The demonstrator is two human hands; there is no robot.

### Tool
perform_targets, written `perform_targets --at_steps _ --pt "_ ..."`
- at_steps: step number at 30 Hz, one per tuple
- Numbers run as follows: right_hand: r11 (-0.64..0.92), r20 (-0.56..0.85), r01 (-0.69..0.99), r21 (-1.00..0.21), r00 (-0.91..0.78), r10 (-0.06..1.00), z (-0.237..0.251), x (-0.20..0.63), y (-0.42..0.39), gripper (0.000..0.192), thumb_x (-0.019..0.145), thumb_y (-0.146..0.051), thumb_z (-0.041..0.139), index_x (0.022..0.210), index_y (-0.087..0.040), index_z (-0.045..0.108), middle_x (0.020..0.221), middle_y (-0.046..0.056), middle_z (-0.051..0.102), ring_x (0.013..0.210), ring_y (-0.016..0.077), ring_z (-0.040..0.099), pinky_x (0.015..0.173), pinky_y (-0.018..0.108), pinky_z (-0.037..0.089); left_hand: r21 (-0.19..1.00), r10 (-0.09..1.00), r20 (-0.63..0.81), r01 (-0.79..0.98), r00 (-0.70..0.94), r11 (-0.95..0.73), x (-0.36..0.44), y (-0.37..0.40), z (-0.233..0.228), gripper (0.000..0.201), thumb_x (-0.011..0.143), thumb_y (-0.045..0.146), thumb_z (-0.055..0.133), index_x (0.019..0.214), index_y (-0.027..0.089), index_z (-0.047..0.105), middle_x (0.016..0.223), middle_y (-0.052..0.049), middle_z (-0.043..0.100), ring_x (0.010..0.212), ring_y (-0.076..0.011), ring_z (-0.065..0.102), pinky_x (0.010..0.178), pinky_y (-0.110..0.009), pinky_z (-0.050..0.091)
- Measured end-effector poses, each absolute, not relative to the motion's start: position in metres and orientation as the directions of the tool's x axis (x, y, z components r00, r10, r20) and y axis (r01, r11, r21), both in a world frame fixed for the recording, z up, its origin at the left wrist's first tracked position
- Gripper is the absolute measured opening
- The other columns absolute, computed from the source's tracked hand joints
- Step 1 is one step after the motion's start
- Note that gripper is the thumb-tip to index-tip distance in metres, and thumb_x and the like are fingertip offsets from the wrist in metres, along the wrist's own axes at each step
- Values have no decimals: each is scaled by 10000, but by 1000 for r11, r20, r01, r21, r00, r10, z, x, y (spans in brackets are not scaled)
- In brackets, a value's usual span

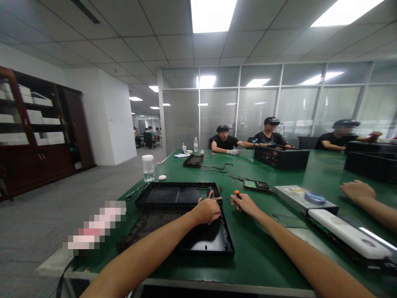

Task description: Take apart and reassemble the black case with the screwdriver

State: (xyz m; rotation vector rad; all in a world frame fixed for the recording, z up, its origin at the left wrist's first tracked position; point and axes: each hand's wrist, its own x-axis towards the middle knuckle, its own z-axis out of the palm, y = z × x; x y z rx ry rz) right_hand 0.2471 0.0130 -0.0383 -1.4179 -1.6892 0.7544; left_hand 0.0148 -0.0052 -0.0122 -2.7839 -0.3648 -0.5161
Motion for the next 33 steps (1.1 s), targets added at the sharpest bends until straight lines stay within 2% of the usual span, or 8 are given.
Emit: perform_targets --at_steps 6,8,11,14,17,20,26,33 --pt "119 88 470 -874 -87 992 -22 250 -2 215 727 -352 526 841 -184 456 583 -62 491 376 46 393 334 154 248 -175 120 362 194 925 -965 13 -5 -9 135 770 157 511 781 149 646 855 -40 639 863 -157 542 845 -270 386" --pt "119 63 412 -903 -146 987 -13 254 -8 287 674 -286 571 898 -209 408 628 -74 488 417 50 420 352 146 262 -147 122 357 185 926 -972 13 -6 -8 144 761 127 504 793 153 642 872 -37 640 876 -152 541 864 -270 377" --pt "246 183 312 -918 -217 959 3 261 -12 306 678 -329 575 894 -200 400 628 -63 503 454 67 452 405 173 332 -86 180 359 224 916 -971 12 -8 -6 133 747 117 518 805 157 631 856 -29 642 862 -152 552 853 -267 381" --pt "364 352 257 -895 -95 931 17 270 -13 318 759 -483 451 868 -185 438 541 -58 488 391 77 405 385 195 309 17 317 380 336 869 -942 12 -12 -4 109 731 134 552 823 162 603 828 -14 636 816 -140 571 798 -240 401" --pt "417 459 314 -853 70 886 23 274 -14 382 776 -553 377 760 -184 476 471 -62 428 350 78 330 357 206 246 145 423 387 399 820 -905 13 -14 -4 119 716 132 576 830 161 556 830 -1 636 788 -115 589 741 -198 411" --pt "462 544 419 -782 97 833 22 268 -18 394 775 -559 382 685 -187 478 498 -41 429 410 97 377 398 216 288 208 455 385 405 803 -890 13 -15 -5 134 711 131 587 824 162 521 841 4 644 811 -114 599 734 -194 411" --pt "529 707 620 -579 60 704 18 248 -28 370 828 -495 325 718 -188 499 585 -6 481 561 141 460 550 236 367 210 460 368 410 808 -888 13 -17 -1 145 718 130 588 826 169 500 849 4 653 863 -128 598 768 -217 404" --pt "507 719 721 -473 -17 695 17 246 -31 348 840 -457 315 735 -189 512 607 9 519 574 149 479 572 241 363 212 493 352 445 795 -870 13 -19 1 148 720 140 596 832 170 504 855 -2 651 864 -136 601 744 -219 407"
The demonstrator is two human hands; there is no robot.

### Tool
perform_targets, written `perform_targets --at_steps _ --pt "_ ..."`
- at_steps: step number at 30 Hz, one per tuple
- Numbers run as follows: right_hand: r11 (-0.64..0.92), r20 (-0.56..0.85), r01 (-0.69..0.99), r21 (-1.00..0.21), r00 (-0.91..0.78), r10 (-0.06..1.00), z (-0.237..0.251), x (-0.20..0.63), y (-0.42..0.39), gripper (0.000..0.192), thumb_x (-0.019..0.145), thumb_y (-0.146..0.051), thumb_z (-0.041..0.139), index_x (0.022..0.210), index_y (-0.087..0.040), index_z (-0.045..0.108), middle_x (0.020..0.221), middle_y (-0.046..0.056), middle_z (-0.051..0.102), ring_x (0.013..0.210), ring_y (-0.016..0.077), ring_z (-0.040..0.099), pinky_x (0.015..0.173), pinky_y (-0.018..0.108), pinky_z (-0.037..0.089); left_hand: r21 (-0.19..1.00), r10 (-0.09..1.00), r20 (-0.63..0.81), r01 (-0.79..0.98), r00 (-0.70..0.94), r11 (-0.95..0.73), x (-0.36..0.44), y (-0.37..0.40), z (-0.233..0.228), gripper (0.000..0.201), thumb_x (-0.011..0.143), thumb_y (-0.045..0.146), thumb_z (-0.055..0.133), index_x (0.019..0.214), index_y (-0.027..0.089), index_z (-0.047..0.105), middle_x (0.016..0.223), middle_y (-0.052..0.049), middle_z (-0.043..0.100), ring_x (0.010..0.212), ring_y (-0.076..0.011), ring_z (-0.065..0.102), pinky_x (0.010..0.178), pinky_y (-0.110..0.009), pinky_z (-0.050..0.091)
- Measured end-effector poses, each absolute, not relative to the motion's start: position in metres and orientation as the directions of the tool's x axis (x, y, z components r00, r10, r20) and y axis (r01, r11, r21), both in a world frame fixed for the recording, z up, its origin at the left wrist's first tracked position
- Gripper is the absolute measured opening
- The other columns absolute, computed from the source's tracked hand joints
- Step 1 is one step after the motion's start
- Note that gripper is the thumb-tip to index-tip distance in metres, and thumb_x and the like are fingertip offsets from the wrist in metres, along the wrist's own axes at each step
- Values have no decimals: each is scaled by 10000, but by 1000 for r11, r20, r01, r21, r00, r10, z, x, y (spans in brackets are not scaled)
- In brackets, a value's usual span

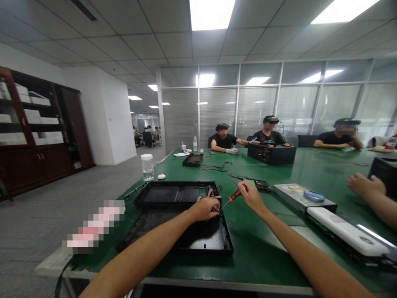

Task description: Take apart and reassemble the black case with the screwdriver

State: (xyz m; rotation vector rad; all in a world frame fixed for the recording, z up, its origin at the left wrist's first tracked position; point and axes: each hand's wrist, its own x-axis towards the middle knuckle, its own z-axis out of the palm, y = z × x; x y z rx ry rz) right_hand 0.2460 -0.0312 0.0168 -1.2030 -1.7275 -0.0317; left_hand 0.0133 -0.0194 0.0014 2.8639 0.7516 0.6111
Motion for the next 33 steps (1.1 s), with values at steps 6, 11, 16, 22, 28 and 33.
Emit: perform_targets --at_steps 6,11,16,22,28,33 --pt "474 691 812 -342 -124 712 29 248 -41 340 831 -433 365 693 -191 561 602 28 563 578 153 498 585 245 354 228 515 326 462 793 -857 14 -21 3 133 726 142 589 832 169 514 873 -7 647 868 -140 599 777 -239 393" --pt "603 654 781 -163 -372 659 43 243 -59 300 854 -338 335 921 -182 583 735 54 621 695 184 558 665 265 361 244 526 331 467 784 -850 14 -24 5 136 725 143 588 837 170 516 867 -4 647 860 -141 599 768 -238 393" --pt "598 629 789 -141 -395 670 52 231 -66 292 860 -366 345 999 -198 538 745 46 625 675 181 569 627 252 352 213 519 328 473 789 -855 14 -25 7 148 711 141 593 834 175 519 873 -6 646 871 -156 593 785 -256 395" --pt "449 605 888 -101 -303 737 56 234 -63 306 849 -438 362 800 -198 546 638 40 599 607 178 555 567 245 307 204 499 336 456 799 -867 14 -23 5 159 703 139 597 840 175 525 864 -4 639 859 -153 589 765 -245 400" --pt "490 555 852 -184 -321 767 58 237 -63 311 860 -431 341 786 -208 544 662 31 603 646 177 559 602 252 334 202 502 334 459 798 -865 13 -24 6 152 707 145 602 835 178 528 842 3 638 842 -150 594 740 -237 400" --pt "533 481 757 -377 -332 812 57 241 -64 322 891 -402 266 991 -205 501 635 -6 574 549 141 520 547 237 348 200 507 345 466 790 -862 14 -24 6 147 710 159 600 834 177 523 850 2 640 842 -151 593 745 -241 394"
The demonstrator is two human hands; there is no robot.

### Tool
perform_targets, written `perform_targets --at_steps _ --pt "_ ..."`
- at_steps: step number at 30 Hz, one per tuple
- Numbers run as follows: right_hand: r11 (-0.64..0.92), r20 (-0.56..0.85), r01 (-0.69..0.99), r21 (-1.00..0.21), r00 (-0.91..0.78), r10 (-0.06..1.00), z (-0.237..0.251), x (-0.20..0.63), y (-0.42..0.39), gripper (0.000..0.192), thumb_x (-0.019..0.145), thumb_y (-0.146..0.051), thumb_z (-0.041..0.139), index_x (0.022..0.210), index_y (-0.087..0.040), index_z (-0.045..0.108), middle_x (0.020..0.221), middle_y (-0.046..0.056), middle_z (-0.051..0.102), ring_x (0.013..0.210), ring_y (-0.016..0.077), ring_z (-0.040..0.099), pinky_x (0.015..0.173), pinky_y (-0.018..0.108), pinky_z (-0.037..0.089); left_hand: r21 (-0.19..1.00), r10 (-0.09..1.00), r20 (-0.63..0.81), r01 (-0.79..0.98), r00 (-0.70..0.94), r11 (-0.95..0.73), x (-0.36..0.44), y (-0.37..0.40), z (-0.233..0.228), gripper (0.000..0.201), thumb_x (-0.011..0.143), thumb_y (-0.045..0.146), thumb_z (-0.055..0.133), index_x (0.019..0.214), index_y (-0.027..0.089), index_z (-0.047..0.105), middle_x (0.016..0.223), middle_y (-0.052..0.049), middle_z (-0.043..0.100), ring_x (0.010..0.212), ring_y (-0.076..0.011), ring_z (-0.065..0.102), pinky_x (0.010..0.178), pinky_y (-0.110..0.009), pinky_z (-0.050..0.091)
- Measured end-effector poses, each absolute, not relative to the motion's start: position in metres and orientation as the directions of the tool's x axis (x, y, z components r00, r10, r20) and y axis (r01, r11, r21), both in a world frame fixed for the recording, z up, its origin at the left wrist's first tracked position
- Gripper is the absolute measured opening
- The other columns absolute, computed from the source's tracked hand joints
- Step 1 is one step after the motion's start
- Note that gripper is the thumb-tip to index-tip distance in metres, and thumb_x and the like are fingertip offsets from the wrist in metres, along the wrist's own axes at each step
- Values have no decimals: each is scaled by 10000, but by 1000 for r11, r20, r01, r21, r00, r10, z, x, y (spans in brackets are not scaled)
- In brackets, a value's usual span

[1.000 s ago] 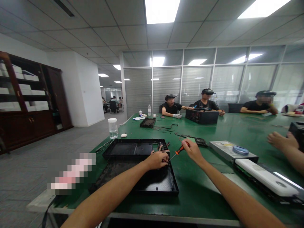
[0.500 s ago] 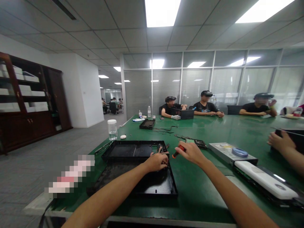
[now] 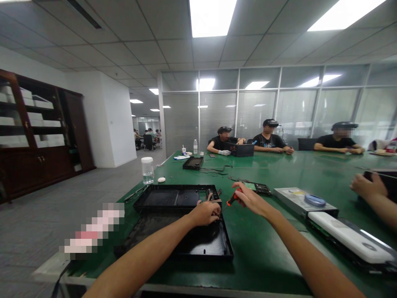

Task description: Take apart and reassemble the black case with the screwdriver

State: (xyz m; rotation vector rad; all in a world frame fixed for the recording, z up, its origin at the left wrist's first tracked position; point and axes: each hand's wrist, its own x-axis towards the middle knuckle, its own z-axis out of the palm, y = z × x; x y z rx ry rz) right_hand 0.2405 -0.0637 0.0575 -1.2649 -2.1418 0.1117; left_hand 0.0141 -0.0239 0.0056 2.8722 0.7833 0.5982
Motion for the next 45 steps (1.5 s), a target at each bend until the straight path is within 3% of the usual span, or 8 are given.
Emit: perform_targets --at_steps 4,8,15,22,30,34,41,45 --pt "553 508 768 -322 -353 786 55 243 -60 342 862 -451 332 766 -197 539 601 -1 540 574 142 503 574 242 347 195 504 356 465 787 -864 14 -23 3 164 707 158 608 847 179 524 850 6 640 825 -146 594 729 -236 389" --pt "588 526 715 -378 -356 772 53 242 -58 303 859 -430 348 902 -189 528 628 -7 545 579 135 491 564 237 348 185 502 367 467 783 -865 14 -23 3 169 704 153 613 843 172 519 830 5 638 820 -149 595 715 -233 386" --pt "602 639 669 -437 -240 731 37 240 -47 318 823 -439 413 701 -170 529 578 -16 496 551 115 453 527 228 343 154 503 313 479 805 -864 14 -27 7 148 729 147 588 858 170 519 842 -2 621 832 -153 583 746 -243 378" --pt "517 535 153 -842 127 835 15 257 -18 314 778 -492 463 707 -187 488 419 -85 350 317 71 312 312 195 224 24 423 342 442 839 -897 11 -26 7 78 778 165 537 855 174 530 836 -22 588 851 -166 545 790 -259 366" --pt "436 367 -370 -820 244 898 8 268 -3 266 759 -438 518 679 -186 493 370 -105 289 299 46 276 294 152 226 37 274 304 276 912 -961 16 -23 -4 72 776 190 555 836 175 590 788 -10 613 788 -134 551 773 -227 387" --pt "298 260 -518 -802 147 954 9 266 -4 213 759 -392 532 801 -183 551 482 -55 475 362 50 384 303 138 275 6 267 300 278 916 -961 16 -24 -7 121 781 251 567 873 184 609 792 -18 618 787 -143 555 758 -231 399" --pt "348 361 -394 -851 43 932 18 246 -16 262 659 -248 657 894 -208 546 818 0 591 552 71 495 474 195 434 -183 156 390 243 908 -953 12 -30 9 171 830 286 494 900 156 581 925 -59 596 911 -163 532 849 -268 378" --pt "484 457 201 -851 -166 874 26 216 -51 222 788 -402 515 783 -181 513 594 -38 477 506 86 431 492 219 380 -292 250 291 334 924 -896 3 -20 19 162 807 288 504 864 157 581 878 -71 604 841 -189 559 752 -284 418"
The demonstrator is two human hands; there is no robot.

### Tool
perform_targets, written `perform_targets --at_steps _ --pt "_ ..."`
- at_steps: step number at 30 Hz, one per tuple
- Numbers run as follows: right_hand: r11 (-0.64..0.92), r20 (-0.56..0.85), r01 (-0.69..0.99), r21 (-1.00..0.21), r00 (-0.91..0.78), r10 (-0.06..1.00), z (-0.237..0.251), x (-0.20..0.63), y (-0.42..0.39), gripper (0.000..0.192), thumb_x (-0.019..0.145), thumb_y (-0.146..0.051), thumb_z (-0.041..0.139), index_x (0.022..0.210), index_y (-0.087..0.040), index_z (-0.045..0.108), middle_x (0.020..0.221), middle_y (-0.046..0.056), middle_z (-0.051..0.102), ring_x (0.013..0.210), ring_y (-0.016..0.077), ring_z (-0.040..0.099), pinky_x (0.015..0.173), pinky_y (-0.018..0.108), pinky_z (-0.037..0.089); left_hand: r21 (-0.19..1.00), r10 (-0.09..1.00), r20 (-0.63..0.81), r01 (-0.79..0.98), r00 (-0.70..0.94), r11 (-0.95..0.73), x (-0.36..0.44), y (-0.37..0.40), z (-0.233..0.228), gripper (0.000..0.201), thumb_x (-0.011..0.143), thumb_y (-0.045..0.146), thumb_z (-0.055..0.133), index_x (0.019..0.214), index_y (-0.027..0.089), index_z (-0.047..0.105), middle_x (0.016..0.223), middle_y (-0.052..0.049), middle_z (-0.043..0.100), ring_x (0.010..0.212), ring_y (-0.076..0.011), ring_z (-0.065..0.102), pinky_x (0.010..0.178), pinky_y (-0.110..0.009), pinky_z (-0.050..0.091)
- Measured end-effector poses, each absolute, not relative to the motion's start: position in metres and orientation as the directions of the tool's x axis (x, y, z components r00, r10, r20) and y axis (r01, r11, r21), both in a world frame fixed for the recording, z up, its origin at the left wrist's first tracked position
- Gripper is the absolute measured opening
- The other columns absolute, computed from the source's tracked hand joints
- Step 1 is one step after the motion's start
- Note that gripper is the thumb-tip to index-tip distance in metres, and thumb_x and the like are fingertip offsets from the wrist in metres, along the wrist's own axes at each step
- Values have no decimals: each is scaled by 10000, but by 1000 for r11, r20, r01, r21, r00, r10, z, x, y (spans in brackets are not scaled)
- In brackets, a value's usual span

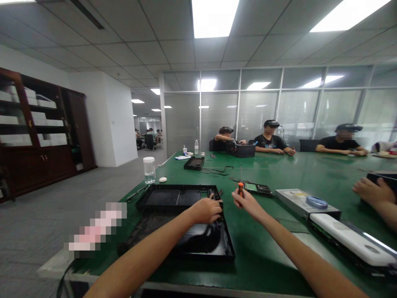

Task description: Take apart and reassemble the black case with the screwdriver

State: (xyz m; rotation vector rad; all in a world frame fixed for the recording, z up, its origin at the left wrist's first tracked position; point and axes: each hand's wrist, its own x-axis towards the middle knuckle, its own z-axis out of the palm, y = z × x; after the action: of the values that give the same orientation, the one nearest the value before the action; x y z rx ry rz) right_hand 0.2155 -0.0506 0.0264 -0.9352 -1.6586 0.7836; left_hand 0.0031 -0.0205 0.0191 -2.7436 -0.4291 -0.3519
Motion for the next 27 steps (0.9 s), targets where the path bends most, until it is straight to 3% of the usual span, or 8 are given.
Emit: perform_targets --at_steps 2,5,10,13,16,19,23,27 --pt "613 458 519 -596 -407 790 28 198 -81 264 811 -419 477 737 -170 520 660 -7 517 602 114 471 578 242 387 -269 367 234 423 900 -866 -8 -12 26 157 783 305 531 830 169 591 817 -60 613 777 -190 573 688 -272 425" --pt "766 243 605 -216 -727 643 21 177 -130 217 827 -380 477 860 -179 552 820 30 578 744 150 526 656 254 381 -134 513 186 539 838 -831 -31 2 41 174 772 330 545 835 179 604 789 -44 620 743 -179 575 649 -247 413" --pt "728 236 682 65 -720 653 0 173 -181 135 776 -214 545 910 -207 530 859 24 592 767 177 551 617 263 377 263 593 138 548 793 -794 -65 15 54 332 859 420 404 1004 163 556 877 -29 608 759 -131 552 642 -200 400" --pt "703 270 703 112 -702 659 -7 179 -196 177 764 -128 509 898 -243 516 829 7 602 710 178 561 570 274 370 229 632 174 593 755 -772 -79 19 49 369 846 443 415 1022 143 539 895 -45 585 764 -137 538 640 -204 396" --pt "694 261 716 74 -685 680 -12 185 -206 200 746 -131 496 876 -283 510 819 11 621 684 193 571 541 293 366 14 676 52 676 735 -737 -89 23 38 348 701 393 626 935 143 570 876 -50 584 766 -162 545 640 -215 398" --pt "637 253 771 -18 -613 748 -18 187 -209 159 722 -188 520 840 -296 514 824 22 632 705 212 577 556 308 376 -149 669 -43 657 742 -739 -94 25 30 243 648 299 681 827 162 589 832 -35 601 775 -178 561 649 -224 407" --pt "559 267 823 -102 -518 812 -21 188 -195 98 731 -214 500 807 -270 529 820 18 623 753 196 567 618 293 377 -210 587 60 585 807 -783 -93 24 37 211 692 256 647 881 183 590 920 -41 611 889 -194 555 738 -246 409" --pt "574 294 815 -79 -531 795 -14 185 -156 99 781 -266 475 829 -233 554 819 32 624 771 192 564 664 280 370 -188 552 128 567 824 -802 -92 12 71 227 716 278 632 905 160 589 928 -51 606 899 -193 547 780 -253 397"
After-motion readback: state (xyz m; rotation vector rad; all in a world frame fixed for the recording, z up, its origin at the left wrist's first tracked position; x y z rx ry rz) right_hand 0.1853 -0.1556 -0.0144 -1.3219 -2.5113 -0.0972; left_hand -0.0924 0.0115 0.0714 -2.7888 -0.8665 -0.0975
